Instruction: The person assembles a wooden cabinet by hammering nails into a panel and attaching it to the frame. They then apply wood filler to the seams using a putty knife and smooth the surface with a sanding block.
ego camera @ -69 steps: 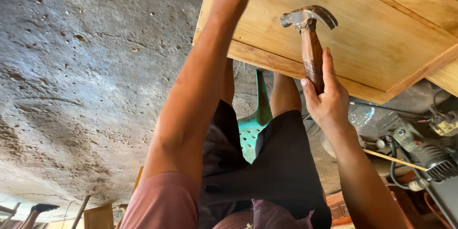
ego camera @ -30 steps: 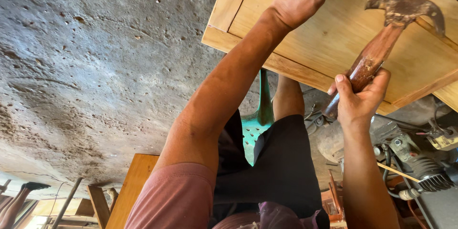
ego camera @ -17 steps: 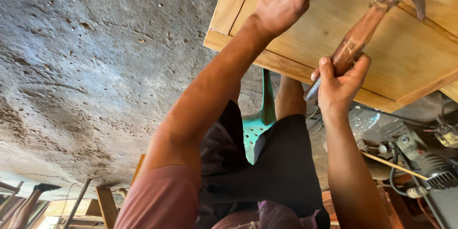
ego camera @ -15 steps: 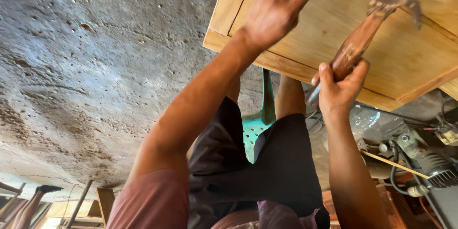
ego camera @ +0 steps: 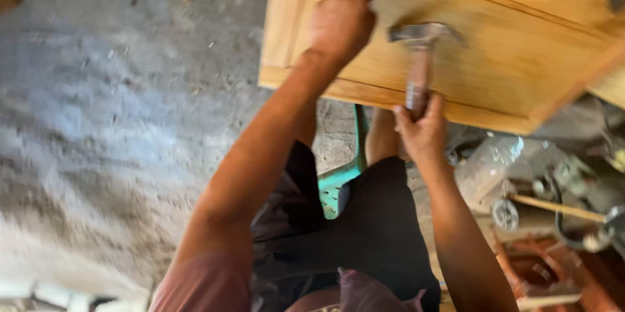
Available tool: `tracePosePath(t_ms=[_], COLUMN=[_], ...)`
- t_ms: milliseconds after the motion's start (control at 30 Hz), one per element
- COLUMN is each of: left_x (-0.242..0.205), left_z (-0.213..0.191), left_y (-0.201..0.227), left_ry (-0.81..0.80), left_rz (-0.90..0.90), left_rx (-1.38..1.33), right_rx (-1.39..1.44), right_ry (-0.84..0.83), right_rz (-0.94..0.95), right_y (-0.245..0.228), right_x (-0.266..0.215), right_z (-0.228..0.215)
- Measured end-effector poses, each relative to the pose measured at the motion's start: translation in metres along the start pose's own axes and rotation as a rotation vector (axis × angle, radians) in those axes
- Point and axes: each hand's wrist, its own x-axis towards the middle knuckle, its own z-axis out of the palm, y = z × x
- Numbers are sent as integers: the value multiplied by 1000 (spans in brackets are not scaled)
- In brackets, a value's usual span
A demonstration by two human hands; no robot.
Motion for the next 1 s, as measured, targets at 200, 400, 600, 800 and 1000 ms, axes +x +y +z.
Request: tracePosePath(t_ms=[200, 400, 600, 800, 1000], left_x=[-33, -37, 4, 52, 78], left_z=[-19, -9, 40, 62, 43], left_y=[34, 107, 125, 82, 49], left_ry=[-72, -126, -3, 164, 82], left_rz=[177, 340, 261, 278, 275], left_rx=[-227, -163, 98, 208, 338], right_rx=[-113, 196, 350, 237, 430], right_ry=[148, 274, 570, 760, 633], right_rz=[-125, 149, 150, -65, -119], right_y=[25, 88, 216, 326, 331], right_x=[-29, -68, -53, 29, 64], right_z=[-26, -70, -141, -217, -205])
